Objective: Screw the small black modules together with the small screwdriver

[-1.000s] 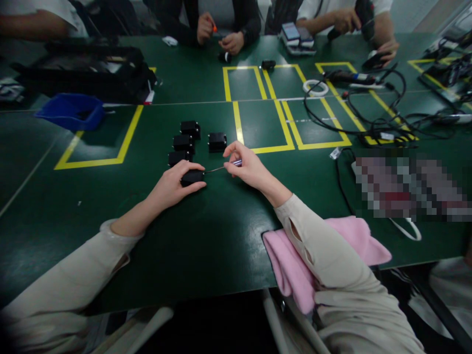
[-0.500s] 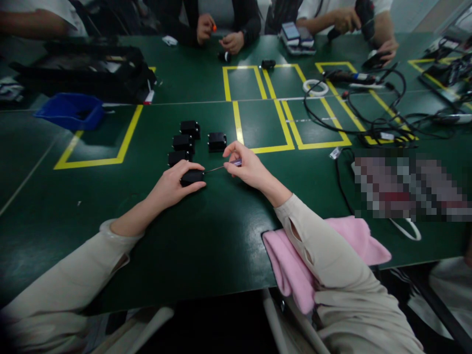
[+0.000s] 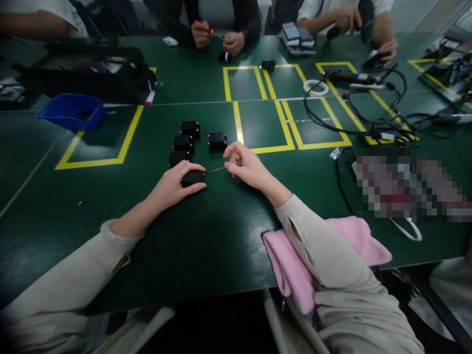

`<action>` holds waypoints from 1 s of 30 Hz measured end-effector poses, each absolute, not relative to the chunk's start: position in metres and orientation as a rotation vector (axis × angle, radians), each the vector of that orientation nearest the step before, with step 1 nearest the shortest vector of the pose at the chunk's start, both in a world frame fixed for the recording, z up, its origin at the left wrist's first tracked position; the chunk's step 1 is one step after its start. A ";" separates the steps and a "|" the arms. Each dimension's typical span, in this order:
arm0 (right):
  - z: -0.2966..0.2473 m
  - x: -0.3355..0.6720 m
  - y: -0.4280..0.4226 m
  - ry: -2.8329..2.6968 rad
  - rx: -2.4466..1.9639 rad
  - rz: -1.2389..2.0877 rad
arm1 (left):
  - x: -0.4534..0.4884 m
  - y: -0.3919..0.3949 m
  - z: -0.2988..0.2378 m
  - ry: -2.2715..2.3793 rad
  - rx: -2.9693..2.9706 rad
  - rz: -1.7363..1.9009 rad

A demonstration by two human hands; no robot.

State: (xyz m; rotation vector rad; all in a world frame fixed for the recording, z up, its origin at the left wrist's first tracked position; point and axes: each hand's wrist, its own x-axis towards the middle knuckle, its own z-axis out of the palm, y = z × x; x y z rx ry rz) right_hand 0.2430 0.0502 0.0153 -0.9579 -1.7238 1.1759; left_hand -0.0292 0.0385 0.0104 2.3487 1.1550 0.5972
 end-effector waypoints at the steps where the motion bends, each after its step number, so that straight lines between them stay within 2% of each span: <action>1: 0.015 0.243 0.050 -1.717 -0.958 1.178 | -0.029 0.038 0.010 1.141 2.352 0.598; 30: 0.016 0.242 0.048 -1.451 -0.914 1.255 | -0.033 0.034 0.018 1.165 2.114 0.439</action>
